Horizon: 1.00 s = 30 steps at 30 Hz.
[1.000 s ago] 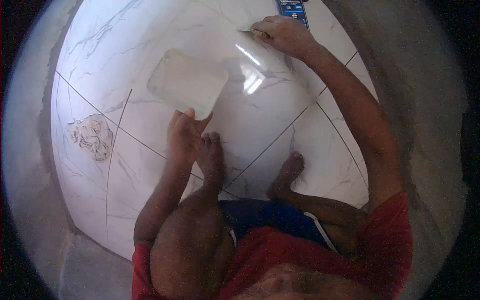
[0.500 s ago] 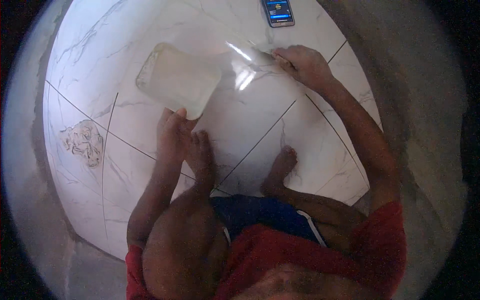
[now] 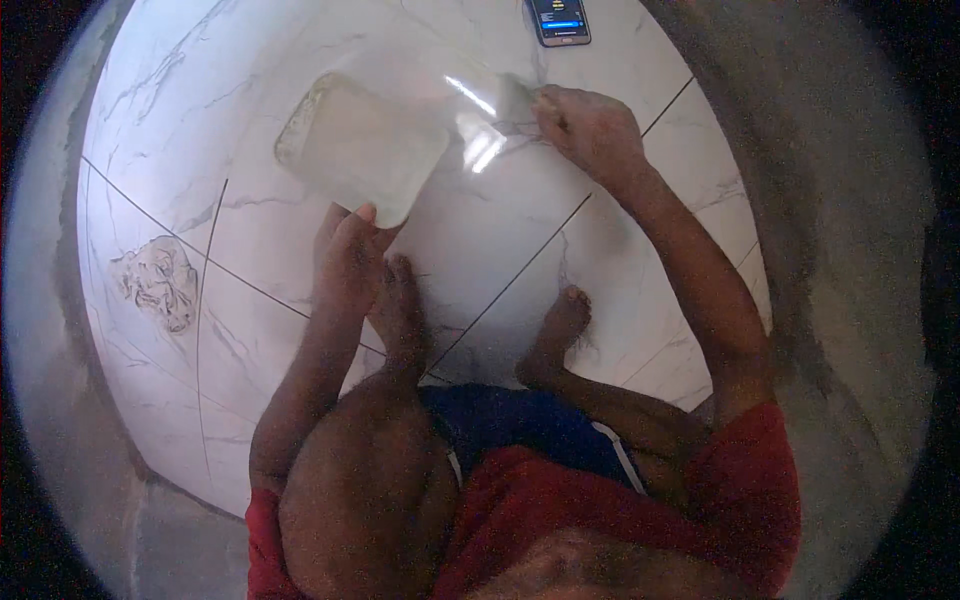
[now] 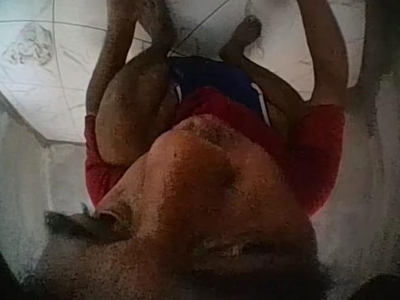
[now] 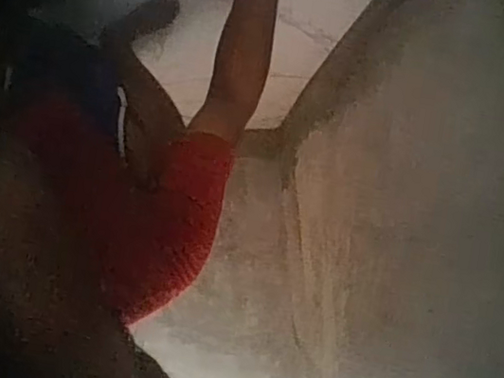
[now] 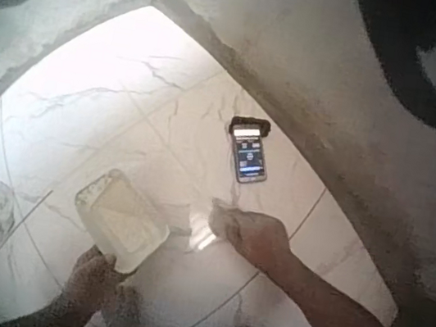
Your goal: The person adds white powder to a container, mixes it with water from a pink cup using a small trowel, and then applies the resulting grout into the gaps between floor tiles by hand.
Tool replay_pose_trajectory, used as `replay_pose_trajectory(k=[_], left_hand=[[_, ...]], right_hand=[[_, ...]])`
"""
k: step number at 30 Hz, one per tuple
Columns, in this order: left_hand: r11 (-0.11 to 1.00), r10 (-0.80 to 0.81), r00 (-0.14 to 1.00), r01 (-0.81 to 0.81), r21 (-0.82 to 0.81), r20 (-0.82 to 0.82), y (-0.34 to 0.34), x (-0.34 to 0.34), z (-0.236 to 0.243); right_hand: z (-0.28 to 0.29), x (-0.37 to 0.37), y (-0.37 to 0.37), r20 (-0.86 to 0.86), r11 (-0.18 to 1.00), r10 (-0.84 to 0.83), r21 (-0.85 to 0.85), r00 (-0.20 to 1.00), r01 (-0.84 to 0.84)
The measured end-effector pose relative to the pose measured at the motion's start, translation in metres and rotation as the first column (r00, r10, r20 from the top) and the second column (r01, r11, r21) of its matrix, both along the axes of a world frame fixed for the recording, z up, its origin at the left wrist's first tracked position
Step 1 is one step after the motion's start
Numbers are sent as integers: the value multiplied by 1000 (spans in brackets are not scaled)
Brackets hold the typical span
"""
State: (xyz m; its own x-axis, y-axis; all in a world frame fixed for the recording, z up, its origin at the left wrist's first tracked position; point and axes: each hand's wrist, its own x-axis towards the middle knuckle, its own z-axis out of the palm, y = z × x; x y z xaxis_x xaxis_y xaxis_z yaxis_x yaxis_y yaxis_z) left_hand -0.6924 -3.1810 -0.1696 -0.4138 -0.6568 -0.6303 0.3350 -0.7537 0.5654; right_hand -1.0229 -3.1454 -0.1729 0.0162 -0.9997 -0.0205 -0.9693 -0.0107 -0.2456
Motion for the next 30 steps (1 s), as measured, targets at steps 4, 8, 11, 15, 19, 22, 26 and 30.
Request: replay_pose_trajectory(k=[4, 8, 11, 15, 19, 22, 26, 30], left_hand=[[1000, 13, 1000, -13, -7, -6, -2, 2, -2], [999, 34, 999, -34, 1, 34, -6, -5, -4], [998, 41, 995, -46, 49, 87, -8, -1, -8], [998, 53, 998, -54, 19, 31, -11, -1, -9], [996, 80, 997, -81, 29, 18, -13, 5, -14], [998, 67, 996, -68, 15, 54, -14, -1, -7], [998, 63, 996, -63, 9, 64, -16, 5, -3], [999, 47, 998, -46, -16, 41, -18, 4, 0]], right_hand=[[2, 2, 14, 71, 981, -193, 31, 979, 191], [-6, 24, 0, -29, 958, -281, 52, 959, 283], [-8, 48, -25, -57, 947, -304, 91, 951, 308], [-9, 64, -56, -13, 941, -331, 68, 944, 331], [-8, 40, -68, 97, 918, -393, -21, 915, 396], [14, 10, -54, 156, 886, -460, 148, 874, 439], [10, 1, -34, 239, 914, -403, 50, 884, 403], [5, -1, -40, 152, 994, -108, 14, 982, 107]])
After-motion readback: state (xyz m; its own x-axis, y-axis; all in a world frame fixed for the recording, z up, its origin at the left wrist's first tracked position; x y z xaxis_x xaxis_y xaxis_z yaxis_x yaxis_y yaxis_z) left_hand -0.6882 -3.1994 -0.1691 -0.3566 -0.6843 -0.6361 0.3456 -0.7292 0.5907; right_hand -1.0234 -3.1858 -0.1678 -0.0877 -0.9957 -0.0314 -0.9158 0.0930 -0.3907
